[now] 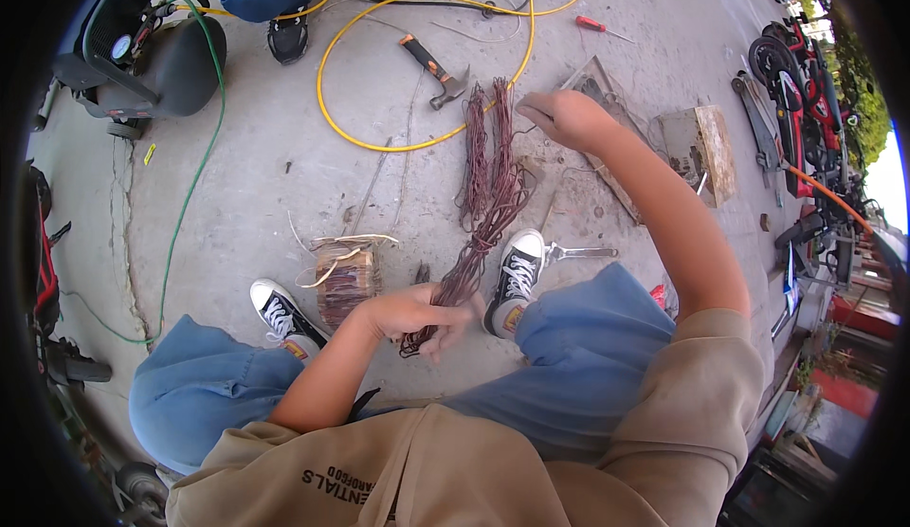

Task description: The person sits on the floor and winds a reddish-brown wire around a rectangular wooden block. They repeatedly wrap the wire, adjust the bundle, and use a hammer to tap the block, likely to compact the windings.

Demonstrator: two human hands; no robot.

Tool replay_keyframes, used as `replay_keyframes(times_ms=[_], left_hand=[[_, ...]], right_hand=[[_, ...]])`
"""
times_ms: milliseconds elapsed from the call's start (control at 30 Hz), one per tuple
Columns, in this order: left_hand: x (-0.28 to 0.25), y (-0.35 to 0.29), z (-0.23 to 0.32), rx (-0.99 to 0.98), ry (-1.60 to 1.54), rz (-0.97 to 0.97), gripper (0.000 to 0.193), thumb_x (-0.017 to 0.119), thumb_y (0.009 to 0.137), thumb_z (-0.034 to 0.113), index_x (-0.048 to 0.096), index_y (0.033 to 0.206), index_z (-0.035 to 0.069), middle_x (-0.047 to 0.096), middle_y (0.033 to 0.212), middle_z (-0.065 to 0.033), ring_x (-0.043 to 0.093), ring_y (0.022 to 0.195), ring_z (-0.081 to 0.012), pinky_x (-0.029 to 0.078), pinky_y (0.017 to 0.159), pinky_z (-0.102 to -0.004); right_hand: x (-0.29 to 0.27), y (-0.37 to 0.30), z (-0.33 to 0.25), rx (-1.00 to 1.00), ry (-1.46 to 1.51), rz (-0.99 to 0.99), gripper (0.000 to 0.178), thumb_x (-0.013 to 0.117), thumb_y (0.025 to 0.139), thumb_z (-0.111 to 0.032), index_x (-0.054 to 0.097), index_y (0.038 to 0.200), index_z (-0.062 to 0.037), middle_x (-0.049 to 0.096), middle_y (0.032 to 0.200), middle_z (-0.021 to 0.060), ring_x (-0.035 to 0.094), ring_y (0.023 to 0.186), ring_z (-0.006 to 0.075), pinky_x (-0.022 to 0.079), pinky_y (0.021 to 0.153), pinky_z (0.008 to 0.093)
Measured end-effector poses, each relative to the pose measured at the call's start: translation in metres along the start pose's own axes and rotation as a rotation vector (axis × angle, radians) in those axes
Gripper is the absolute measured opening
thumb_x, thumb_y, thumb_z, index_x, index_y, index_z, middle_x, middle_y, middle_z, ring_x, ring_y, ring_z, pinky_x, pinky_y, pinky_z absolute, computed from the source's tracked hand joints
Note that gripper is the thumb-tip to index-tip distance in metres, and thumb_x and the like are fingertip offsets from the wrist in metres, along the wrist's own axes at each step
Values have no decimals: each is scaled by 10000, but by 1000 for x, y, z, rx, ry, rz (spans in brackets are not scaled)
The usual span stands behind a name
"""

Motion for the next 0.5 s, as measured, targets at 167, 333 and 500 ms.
replay_keyframes(times_ms=[167, 333, 500], left_hand=[[-64, 23, -16, 224, 120, 545, 579, 777, 814, 145, 502, 1317, 69, 654, 932, -31, 612, 798, -108, 512, 660, -271], [-55, 7, 43, 650, 511, 791, 749, 789, 819, 238, 368, 1422, 100, 639, 944, -60, 626, 786, -139, 511, 729, -301], [-105, 23, -27, 204, -226, 809, 609, 750, 869, 350, 389, 1313, 142, 626, 1056, -141, 604, 759, -214, 492, 649, -322]], right_hand=[[-12, 67, -87, -263, 229, 158, 235, 565, 971, -190, 649, 1122, -30, 680, 877, 168, 646, 771, 328, 521, 735, 389], [-46, 80, -78, -65, 774, 347, 256, 554, 987, -175, 651, 1132, 13, 675, 841, 88, 641, 741, 169, 515, 705, 313], [-99, 44, -151, -236, 1318, 216, 341, 466, 1028, -215, 638, 1165, 46, 606, 693, 46, 534, 597, 121, 449, 594, 271]])
Point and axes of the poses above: each hand's wrist, its own y-axis towards the middle knuckle, its own x-axis out of the palm, z = x × y, the point moved 8 cm from there along y, towards the middle knuckle
